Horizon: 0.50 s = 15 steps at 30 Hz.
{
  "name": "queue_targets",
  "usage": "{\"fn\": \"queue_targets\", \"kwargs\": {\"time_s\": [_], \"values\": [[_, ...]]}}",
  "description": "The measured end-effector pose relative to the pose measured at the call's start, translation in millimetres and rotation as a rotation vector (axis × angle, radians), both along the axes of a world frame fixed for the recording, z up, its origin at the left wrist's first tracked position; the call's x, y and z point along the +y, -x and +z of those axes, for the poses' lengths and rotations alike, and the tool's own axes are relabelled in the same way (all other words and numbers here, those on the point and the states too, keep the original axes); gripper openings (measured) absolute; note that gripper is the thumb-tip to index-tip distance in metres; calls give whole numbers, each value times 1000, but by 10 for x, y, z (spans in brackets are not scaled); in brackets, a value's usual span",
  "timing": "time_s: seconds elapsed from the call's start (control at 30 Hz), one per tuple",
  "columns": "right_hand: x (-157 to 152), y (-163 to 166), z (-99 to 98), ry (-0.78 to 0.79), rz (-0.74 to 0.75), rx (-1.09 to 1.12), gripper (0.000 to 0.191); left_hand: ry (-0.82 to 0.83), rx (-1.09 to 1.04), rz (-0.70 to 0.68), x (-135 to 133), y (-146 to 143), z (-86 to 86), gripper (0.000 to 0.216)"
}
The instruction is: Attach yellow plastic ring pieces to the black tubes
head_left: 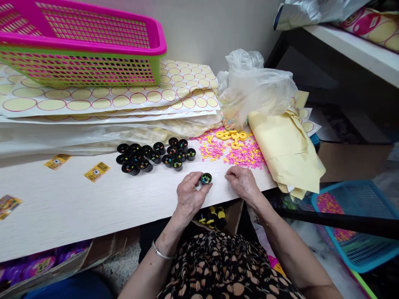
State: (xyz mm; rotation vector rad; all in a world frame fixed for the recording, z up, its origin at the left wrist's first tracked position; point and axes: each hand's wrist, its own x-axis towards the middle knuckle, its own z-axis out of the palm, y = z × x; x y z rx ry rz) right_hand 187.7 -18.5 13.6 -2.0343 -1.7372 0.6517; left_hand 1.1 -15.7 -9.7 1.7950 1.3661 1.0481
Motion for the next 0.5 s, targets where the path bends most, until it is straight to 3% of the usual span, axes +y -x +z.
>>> {"fn": "queue_targets", "kwargs": {"time_s": [0.17, 0.37, 0.5], "values": [[-74, -44, -44, -131, 57, 83, 18, 0, -10, 5, 2, -8, 6, 22], [-119, 51, -64, -162, 101, -119, 16, -7, 15, 3, 7, -26, -35, 30], [-104, 216, 72, -331, 192, 50, 16, -19, 52, -29, -1, -30, -4, 21]]}}
